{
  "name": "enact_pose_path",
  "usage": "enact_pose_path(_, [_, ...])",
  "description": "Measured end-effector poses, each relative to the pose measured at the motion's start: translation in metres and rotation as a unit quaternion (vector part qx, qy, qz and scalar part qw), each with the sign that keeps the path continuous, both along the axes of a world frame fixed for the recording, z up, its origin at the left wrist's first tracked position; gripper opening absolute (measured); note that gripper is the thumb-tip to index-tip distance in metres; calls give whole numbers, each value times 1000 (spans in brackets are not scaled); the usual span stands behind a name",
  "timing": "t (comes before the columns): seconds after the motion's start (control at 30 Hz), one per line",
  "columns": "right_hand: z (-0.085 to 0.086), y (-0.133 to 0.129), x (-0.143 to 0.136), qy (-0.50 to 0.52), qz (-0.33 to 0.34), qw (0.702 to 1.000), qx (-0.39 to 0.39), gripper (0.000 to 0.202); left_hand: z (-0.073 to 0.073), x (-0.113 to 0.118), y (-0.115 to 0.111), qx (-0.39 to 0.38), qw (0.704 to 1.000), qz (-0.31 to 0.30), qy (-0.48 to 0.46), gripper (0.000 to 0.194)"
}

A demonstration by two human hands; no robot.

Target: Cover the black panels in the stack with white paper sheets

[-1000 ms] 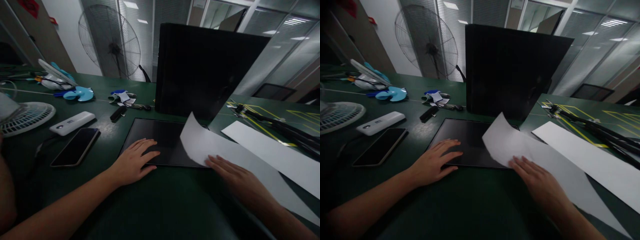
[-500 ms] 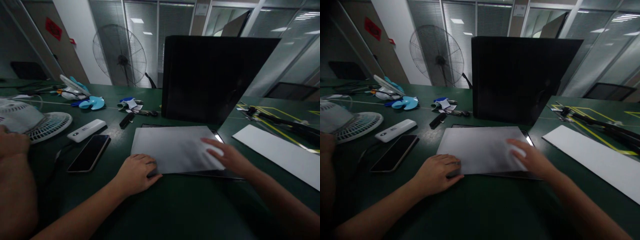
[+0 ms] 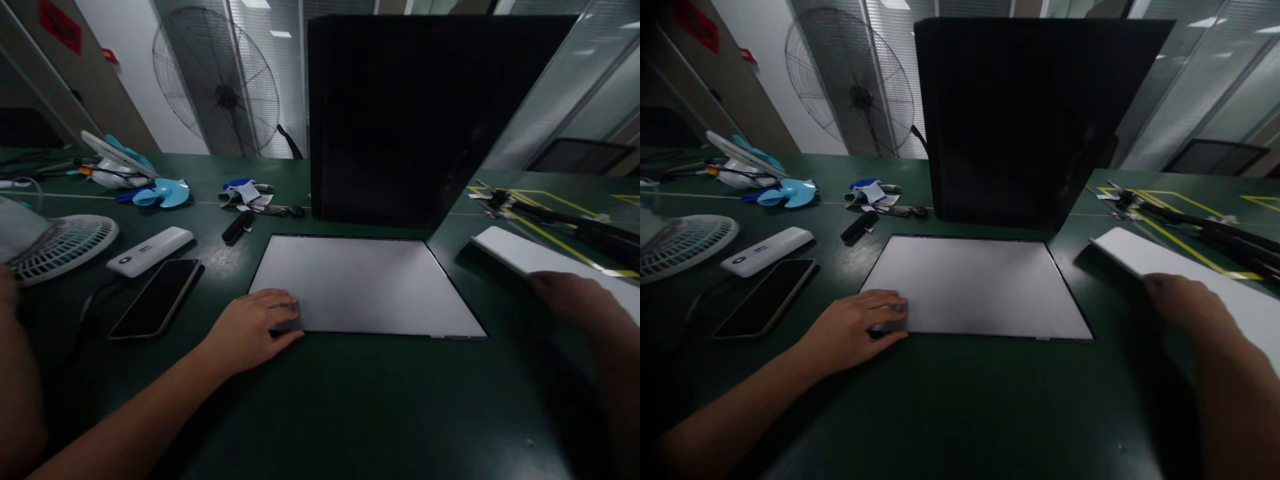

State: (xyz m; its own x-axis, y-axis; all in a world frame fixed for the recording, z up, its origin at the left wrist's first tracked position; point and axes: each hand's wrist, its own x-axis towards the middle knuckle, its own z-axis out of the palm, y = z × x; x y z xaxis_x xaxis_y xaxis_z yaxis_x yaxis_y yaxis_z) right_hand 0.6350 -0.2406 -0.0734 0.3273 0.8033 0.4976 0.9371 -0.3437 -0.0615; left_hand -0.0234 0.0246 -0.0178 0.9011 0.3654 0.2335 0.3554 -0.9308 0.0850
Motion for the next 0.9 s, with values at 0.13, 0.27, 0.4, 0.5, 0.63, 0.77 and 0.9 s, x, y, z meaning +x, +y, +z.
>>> enact_pose_path(0.13, [19,2,-34,-24,-116,993,-19,36,0,-1,-1,1,1000,0,-2,27])
enact_pose_path(0.27, [59,13,-90,14,-217,975,-46,58,-1,-2,0,-10,1000,10,-1,28])
enact_pose_path(0.4, [90,48,-172,33,-97,989,-108,51,2,-1,-1,-38,999,19,3,28])
enact_pose_path(0.5, [87,77,-254,39,41,983,-176,30,8,0,-7,-63,997,54,10,39])
enact_pose_path(0.63, [69,99,-357,21,218,945,-243,35,13,2,-12,-74,991,112,-14,79])
enact_pose_path(0.77, [61,102,-404,82,349,904,-235,66,8,2,-9,-55,996,72,-11,68])
enact_pose_path(0.9, [63,102,-386,168,349,897,-211,75,0,3,-3,-38,996,68,35,53])
